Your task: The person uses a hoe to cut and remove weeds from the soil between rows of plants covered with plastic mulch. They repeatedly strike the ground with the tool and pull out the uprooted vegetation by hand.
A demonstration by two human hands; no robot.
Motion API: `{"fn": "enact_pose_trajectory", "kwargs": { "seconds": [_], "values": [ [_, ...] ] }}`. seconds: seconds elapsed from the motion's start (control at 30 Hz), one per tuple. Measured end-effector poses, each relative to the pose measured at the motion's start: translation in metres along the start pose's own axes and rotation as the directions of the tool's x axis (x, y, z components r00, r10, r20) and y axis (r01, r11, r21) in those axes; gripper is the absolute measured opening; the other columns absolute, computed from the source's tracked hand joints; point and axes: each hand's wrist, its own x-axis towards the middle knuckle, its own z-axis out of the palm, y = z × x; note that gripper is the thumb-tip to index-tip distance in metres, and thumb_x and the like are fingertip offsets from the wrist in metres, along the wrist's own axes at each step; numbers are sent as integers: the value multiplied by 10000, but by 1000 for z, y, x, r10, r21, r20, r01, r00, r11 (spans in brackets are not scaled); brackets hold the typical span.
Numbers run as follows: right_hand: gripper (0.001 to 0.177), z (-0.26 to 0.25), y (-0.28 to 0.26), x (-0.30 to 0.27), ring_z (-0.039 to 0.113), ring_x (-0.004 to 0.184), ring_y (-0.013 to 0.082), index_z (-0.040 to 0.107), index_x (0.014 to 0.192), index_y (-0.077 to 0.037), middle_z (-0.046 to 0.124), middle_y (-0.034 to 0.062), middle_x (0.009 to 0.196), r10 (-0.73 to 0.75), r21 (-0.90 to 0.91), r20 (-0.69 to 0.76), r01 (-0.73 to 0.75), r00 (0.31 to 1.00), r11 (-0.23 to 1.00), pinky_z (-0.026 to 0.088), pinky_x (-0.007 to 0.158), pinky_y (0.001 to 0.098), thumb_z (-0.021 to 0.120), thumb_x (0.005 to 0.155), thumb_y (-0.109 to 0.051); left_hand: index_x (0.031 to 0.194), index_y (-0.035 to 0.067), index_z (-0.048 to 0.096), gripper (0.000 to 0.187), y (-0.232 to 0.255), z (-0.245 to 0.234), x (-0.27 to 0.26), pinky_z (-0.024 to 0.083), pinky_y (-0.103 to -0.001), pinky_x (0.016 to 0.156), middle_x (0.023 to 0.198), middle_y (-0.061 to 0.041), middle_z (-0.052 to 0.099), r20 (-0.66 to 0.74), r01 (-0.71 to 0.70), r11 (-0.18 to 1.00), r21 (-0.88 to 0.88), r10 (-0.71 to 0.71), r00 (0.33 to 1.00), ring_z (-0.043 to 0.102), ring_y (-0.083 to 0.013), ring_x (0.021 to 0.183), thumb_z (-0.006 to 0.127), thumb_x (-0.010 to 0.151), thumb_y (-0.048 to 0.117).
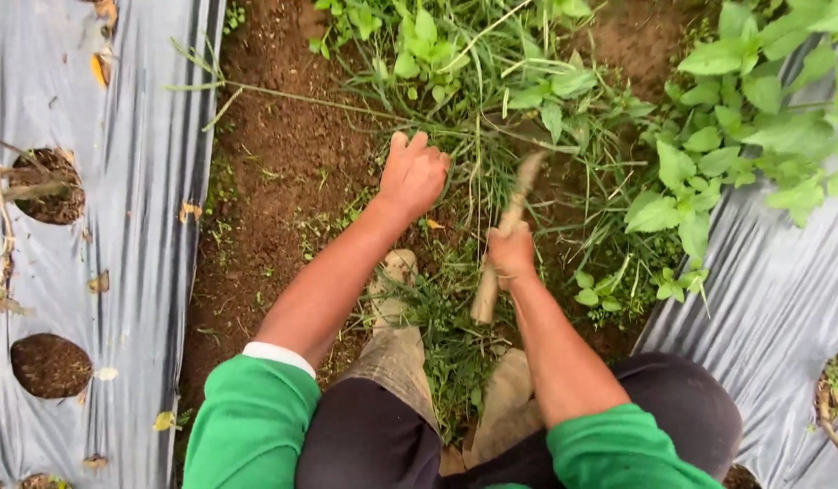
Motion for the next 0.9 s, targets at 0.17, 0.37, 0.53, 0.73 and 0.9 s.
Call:
{"fn": "enact_pose_trajectory", "kwargs": {
  "seconds": [0.17, 0.37, 0.53, 0.73, 0.9],
  "values": [
    [407, 0, -35, -17, 657, 554, 192, 378, 1349, 85, 614, 203, 928, -51, 79, -54, 55, 997, 995, 606, 488, 287, 538, 984, 7, 917, 163, 763, 271, 0, 0, -5, 345, -384, 806, 665, 6, 633, -1, -7, 999, 38, 7, 1000, 452, -197, 758, 515, 1022, 133],
    [388, 3, -31, -64, 678, 530, 241, 434, 1271, 116, 631, 211, 850, 23, -52, 105, -18, 994, 998, 627, 432, 364, 578, 959, -63, 872, 130, 759, 321, -1, 11, 4, 376, -363, 849, 658, -25, 626, -187, -69, 996, -51, 58, 981, 428, -187, 766, 505, 1060, 181],
    [367, 1, -11, -36, 676, 515, 253, 464, 1192, 141, 639, 212, 828, 10, 61, -69, -6, 998, 998, 603, 430, 402, 593, 932, -84, 865, 120, 766, 200, 1, -18, -25, 381, -401, 865, 791, -57, 663, -94, -115, 992, -42, 111, 989, 493, -207, 884, 611, 984, 158],
    [332, -8, -4, -54, 664, 527, 265, 479, 1187, 132, 627, 240, 851, -17, -40, 17, 17, 1000, 999, 607, 447, 387, 580, 954, -81, 965, 96, 743, 139, 16, -44, -48, 325, -444, 1149, 1175, -105, 644, 253, -208, 909, -361, 310, 917, 458, -240, 1280, 617, 981, 151],
    [329, -29, -22, -89, 680, 519, 251, 514, 1181, 116, 640, 190, 817, 47, -151, 75, -35, 996, 988, 627, 461, 382, 608, 929, -74, 1000, 60, 732, 155, 25, -28, -57, 224, -474, 1268, 1180, -140, 691, 433, -186, 846, -500, 430, 793, 535, -267, 1326, 623, 945, 155]
  ]
}}
